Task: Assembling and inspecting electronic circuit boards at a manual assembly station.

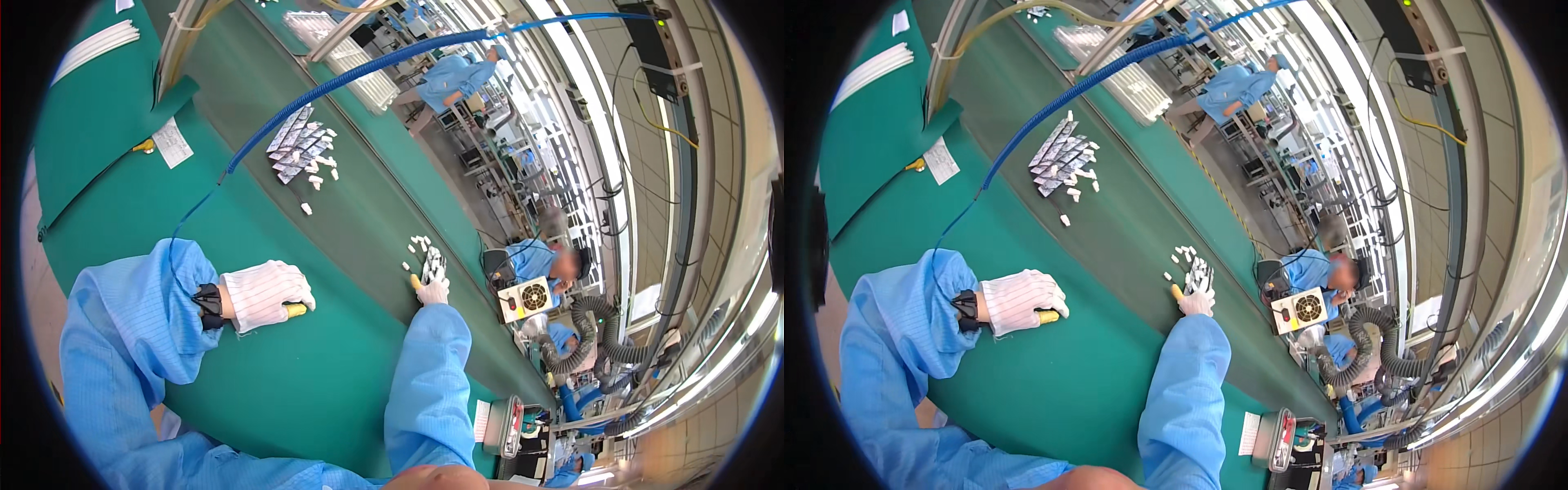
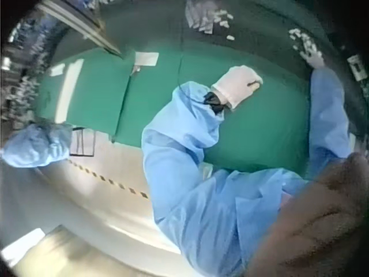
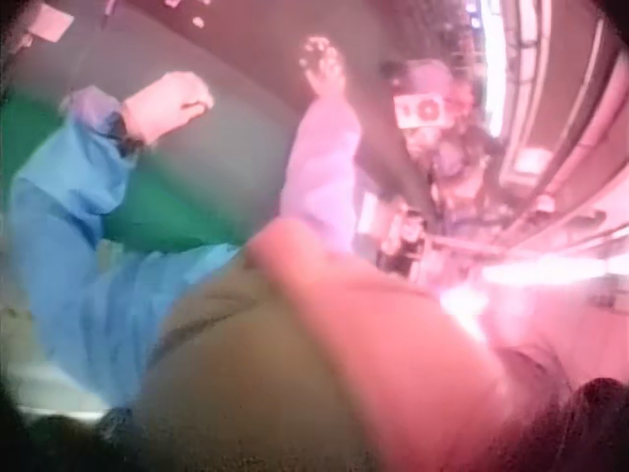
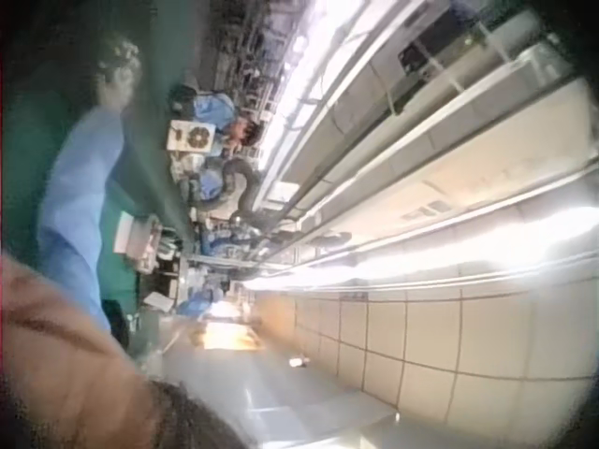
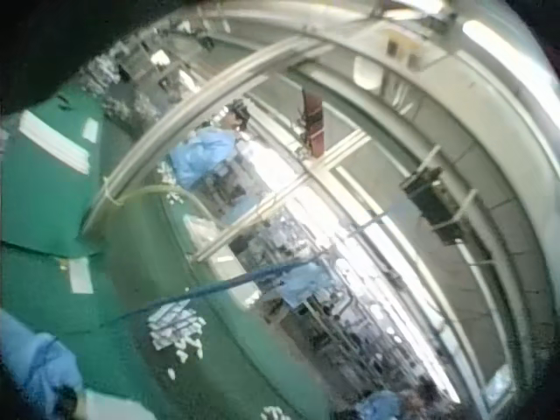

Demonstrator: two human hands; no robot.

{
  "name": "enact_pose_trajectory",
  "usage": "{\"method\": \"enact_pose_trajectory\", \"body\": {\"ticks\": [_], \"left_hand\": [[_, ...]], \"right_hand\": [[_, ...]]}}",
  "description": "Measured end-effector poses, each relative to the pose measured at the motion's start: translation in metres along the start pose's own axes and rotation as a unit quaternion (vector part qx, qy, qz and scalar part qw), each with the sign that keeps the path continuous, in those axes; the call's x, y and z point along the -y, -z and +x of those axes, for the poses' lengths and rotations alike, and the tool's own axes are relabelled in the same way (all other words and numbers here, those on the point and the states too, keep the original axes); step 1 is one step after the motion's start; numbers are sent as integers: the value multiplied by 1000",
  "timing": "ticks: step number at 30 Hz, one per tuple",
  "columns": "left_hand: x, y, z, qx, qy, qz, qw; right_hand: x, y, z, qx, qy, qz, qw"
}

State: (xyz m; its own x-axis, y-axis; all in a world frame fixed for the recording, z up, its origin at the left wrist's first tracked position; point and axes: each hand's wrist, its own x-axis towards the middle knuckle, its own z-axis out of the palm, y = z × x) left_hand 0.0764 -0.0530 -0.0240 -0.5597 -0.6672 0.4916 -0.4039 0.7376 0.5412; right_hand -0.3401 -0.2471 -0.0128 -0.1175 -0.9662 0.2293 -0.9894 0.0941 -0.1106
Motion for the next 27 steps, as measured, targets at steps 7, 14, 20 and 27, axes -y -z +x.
{"method": "enact_pose_trajectory", "body": {"ticks": [7, 14, 20, 27], "left_hand": [[4, -1, 4, -6, 0, 23, 1000], [9, 11, 7, 37, 3, -16, 999], [15, 8, 7, 9, 7, -65, 998], [13, 6, 11, 4, 75, -73, 994]], "right_hand": [[-46, -26, 46, 64, 36, 23, 997], [-38, -19, 9, 32, 83, -20, 996], [19, 70, -96, 275, 166, 324, 890], [53, 94, -252, 112, 493, 59, 861]]}}
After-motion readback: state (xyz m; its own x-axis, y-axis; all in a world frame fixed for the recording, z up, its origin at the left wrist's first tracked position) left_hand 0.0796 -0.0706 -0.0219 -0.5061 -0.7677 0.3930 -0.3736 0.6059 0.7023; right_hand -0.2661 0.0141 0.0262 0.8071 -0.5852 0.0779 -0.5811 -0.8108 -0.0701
